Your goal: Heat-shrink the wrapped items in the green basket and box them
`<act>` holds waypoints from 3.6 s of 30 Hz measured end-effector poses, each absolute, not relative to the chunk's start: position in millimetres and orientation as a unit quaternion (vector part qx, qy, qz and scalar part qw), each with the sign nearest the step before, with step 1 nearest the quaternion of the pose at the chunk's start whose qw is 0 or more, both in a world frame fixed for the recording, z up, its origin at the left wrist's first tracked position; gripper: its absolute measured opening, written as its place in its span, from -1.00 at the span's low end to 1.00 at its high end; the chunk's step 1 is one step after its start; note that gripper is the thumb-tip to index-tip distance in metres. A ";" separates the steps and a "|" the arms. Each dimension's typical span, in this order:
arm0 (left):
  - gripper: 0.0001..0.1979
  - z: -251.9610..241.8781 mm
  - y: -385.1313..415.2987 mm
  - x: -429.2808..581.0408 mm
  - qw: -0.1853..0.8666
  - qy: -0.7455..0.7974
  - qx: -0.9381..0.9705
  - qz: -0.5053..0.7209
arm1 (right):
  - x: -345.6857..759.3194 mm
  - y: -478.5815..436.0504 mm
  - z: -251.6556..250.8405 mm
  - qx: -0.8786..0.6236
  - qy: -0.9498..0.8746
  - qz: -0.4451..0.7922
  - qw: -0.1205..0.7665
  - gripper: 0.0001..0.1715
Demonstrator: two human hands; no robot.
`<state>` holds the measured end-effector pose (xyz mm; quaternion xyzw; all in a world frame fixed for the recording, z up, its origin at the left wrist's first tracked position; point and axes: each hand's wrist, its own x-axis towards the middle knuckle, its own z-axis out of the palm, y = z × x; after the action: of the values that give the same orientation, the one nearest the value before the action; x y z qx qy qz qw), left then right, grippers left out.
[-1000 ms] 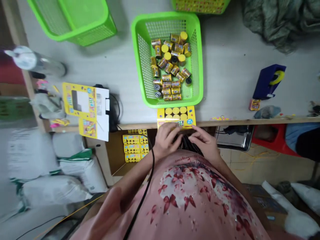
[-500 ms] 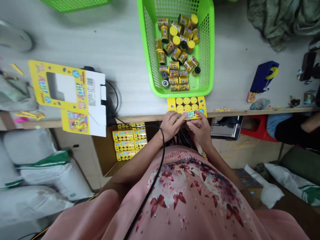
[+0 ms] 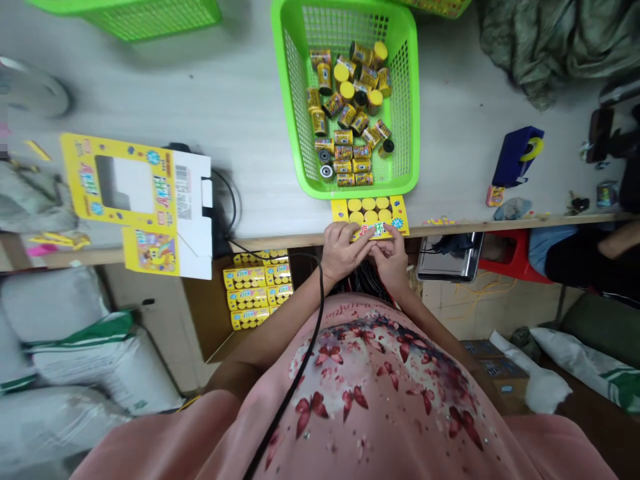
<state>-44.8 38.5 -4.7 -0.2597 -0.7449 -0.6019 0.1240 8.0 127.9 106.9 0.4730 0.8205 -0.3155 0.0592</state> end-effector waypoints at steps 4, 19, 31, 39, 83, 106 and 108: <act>-0.79 3.9 40.5 -50.5 0.185 -0.740 -0.249 -0.597 | 10.4 124.0 126.9 0.458 0.834 -0.276 0.140 -0.13; -0.44 2.6 1.1 8.8 -0.126 -0.609 0.079 -0.779 | -74.9 200.3 127.1 0.550 0.712 -0.372 0.229 0.10; -0.37 17.4 15.7 70.4 -0.222 -0.326 0.240 -0.887 | -16.9 172.9 179.5 0.541 0.736 -0.321 0.250 0.31; -0.34 9.2 -31.8 142.8 -0.366 -0.032 0.434 -0.822 | 35.3 164.5 146.7 0.534 0.679 -0.272 0.424 0.25; -0.03 -294.1 -153.0 172.5 -0.301 -0.065 0.643 -0.701 | 55.6 -53.9 -252.2 0.543 0.612 -0.331 0.470 0.16; -0.02 -355.7 -161.8 186.6 -0.222 -0.031 0.710 -0.667 | 79.0 -1.9 -212.0 0.445 0.664 -0.234 0.554 0.26; -0.04 -380.5 -152.4 173.5 -0.197 -0.042 0.740 -0.642 | 88.1 0.0 -193.3 0.444 0.637 -0.213 0.593 0.28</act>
<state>173.5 -152.4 -380.5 0.7400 -0.0419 -0.6418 -0.1968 88.1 0.0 -193.3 0.4443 0.6370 -0.2125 0.5930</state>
